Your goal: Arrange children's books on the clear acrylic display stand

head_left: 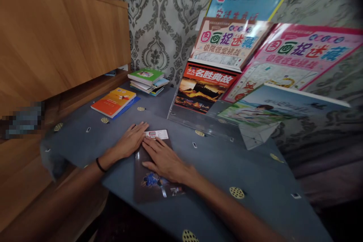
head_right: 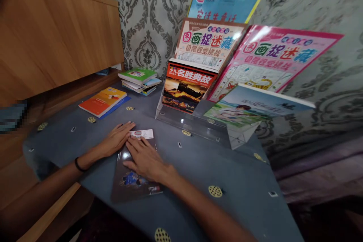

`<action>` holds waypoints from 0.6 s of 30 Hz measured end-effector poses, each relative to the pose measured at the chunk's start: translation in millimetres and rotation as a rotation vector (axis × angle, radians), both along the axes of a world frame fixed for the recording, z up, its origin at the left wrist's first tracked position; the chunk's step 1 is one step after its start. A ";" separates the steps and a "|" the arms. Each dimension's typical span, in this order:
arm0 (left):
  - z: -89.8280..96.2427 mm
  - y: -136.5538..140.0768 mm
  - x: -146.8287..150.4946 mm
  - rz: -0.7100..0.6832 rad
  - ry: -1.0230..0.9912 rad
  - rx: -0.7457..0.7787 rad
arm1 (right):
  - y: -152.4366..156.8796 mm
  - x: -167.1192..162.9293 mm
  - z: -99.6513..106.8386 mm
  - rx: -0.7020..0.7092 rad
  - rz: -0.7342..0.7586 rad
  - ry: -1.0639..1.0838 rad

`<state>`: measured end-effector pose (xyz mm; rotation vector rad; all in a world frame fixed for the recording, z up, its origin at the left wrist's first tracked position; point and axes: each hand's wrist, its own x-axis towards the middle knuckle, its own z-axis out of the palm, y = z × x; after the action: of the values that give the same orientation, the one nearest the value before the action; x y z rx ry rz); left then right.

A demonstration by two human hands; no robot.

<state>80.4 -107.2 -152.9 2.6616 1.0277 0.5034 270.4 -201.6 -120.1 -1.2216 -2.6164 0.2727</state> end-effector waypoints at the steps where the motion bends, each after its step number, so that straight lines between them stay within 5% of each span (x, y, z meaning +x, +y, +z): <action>1: -1.5 -0.1 -0.5 0.016 -0.004 0.010 | 6.6 2.6 -1.0 -0.005 -0.013 0.010; 9: -1.3 -2.8 0.9 0.074 0.043 0.070 | 19.5 39.5 -15.7 -0.077 -0.283 0.111; 18: 11.8 -11.9 6.7 0.085 0.065 0.119 | -74.3 38.2 -17.5 -0.058 -0.355 0.102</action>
<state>87.1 -119.0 -141.1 2.7635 1.1686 0.5131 308.7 -276.0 -137.6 -1.6144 -2.2678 0.3337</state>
